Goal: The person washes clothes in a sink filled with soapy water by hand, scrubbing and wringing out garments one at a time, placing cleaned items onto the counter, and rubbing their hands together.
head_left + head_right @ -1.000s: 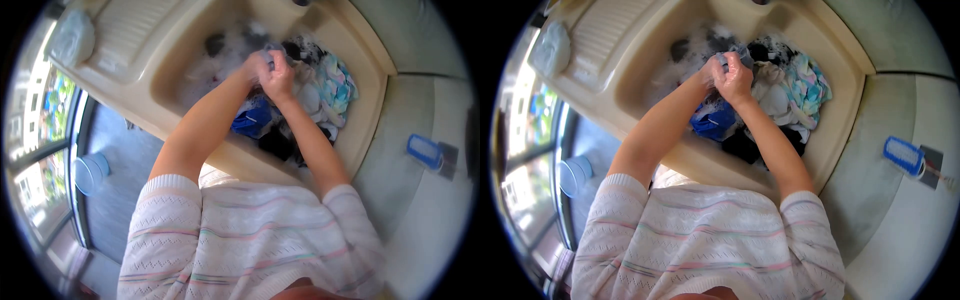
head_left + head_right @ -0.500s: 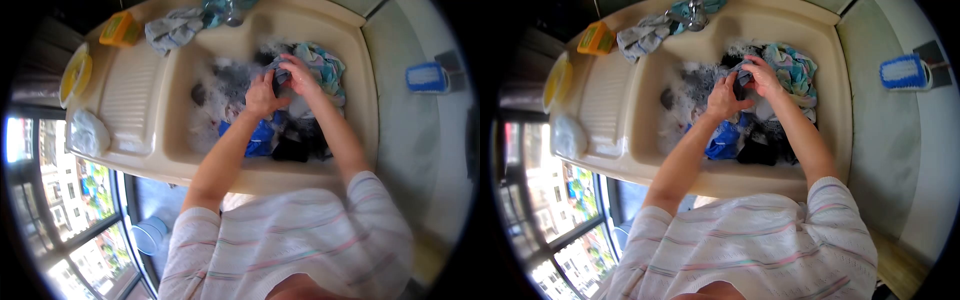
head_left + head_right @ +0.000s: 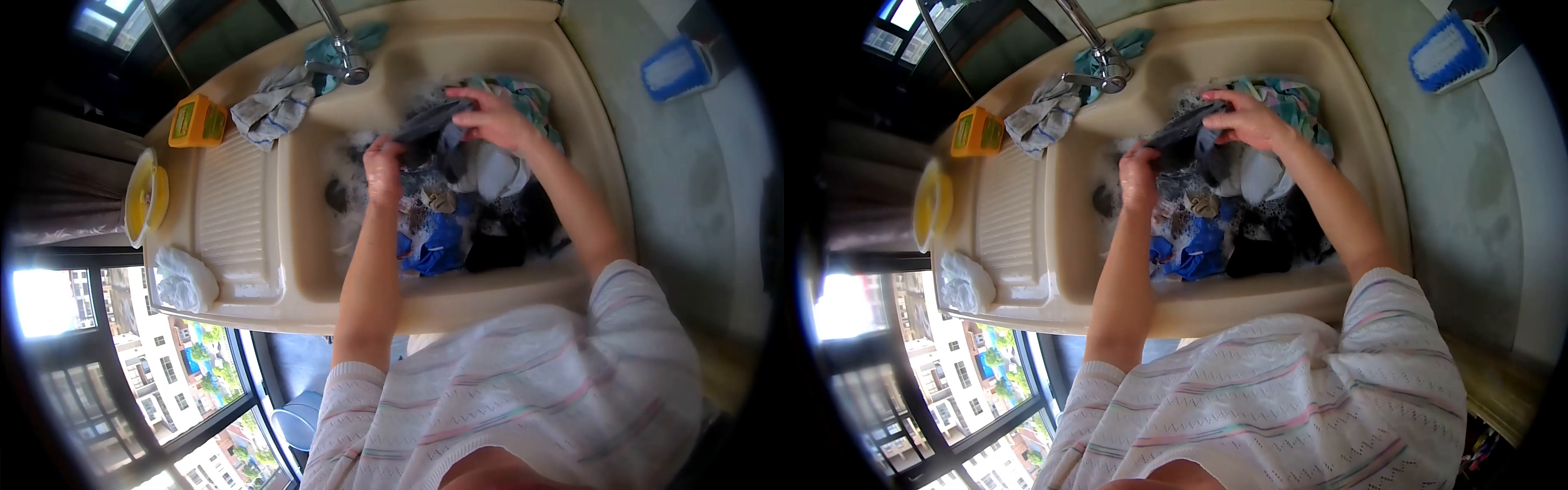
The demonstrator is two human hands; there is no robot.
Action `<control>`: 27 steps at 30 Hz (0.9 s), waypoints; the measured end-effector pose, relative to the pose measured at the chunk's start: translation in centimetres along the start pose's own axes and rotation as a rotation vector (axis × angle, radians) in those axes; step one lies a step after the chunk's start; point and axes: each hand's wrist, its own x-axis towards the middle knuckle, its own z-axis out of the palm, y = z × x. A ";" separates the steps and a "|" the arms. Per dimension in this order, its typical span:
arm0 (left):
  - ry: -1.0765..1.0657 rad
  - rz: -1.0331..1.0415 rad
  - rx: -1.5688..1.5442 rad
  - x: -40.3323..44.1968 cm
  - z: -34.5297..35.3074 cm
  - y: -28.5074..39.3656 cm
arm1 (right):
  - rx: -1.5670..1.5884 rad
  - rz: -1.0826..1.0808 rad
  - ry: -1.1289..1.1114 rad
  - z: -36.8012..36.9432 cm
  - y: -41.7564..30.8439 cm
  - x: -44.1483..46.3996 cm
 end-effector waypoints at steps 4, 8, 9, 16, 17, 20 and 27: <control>0.025 -0.137 -0.256 0.7 -1.0 0.8 | -0.675 0.045 -0.123 -1.3 2.7 -0.6; 0.023 -0.118 -0.280 1.9 -2.7 -0.6 | -0.848 -0.212 -0.096 -1.7 3.6 1.2; 0.024 -0.139 -0.335 2.0 -2.7 -0.5 | -0.881 -0.371 -0.097 -1.5 3.6 1.7; -0.135 -0.312 -0.572 1.6 -1.7 -1.4 | -0.309 -0.102 0.251 3.7 8.1 5.9; -0.113 -0.385 -0.614 1.6 -2.0 -1.5 | -0.554 -0.067 0.213 7.1 5.5 3.9; -0.640 -0.393 -0.964 2.1 -4.8 -5.4 | -1.006 -0.659 0.192 14.4 3.9 -1.2; -0.119 -0.297 -0.640 0.8 -0.8 -3.7 | -1.028 -0.279 0.429 9.2 7.1 5.9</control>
